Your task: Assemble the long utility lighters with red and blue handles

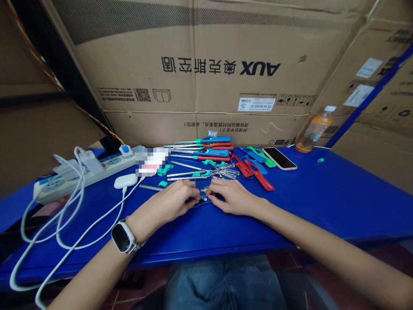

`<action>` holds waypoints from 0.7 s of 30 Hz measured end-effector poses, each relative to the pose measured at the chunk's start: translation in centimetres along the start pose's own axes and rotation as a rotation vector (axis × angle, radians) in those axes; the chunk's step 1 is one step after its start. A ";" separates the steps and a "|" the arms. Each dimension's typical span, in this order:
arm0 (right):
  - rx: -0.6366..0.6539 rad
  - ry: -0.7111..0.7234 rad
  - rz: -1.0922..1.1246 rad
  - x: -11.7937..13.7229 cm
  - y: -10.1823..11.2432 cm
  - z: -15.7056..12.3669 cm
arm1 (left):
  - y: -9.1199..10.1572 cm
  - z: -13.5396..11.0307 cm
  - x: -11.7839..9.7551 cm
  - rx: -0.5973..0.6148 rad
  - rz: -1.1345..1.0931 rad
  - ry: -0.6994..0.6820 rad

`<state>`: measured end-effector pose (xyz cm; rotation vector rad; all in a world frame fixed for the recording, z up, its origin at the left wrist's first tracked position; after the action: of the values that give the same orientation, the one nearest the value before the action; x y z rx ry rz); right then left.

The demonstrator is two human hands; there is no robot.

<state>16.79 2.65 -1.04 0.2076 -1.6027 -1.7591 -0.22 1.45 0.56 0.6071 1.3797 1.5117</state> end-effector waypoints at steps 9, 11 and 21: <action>0.012 -0.006 -0.018 0.1 0.0 -0.1 | -0.1 0.0 -0.1 -0.003 0.007 0.018; 0.012 -0.008 -0.017 0.2 0.0 -0.1 | -0.1 0.0 -0.1 0.005 0.001 0.027; -0.008 -0.011 -0.028 0.2 -0.1 -0.2 | -0.1 0.0 0.1 0.009 -0.031 0.030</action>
<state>16.71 2.36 -1.12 0.2177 -1.6081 -1.7905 -0.23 1.54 0.47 0.5679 1.4137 1.4961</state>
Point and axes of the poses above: each hand's wrist, its own z-axis towards the middle knuckle, its own y-axis out of the back of the hand, x = y × z, the point moved 4 cm from there along z, towards the middle knuckle, and after that the axes turned 15 degrees about -y, right-handed, at the moved point
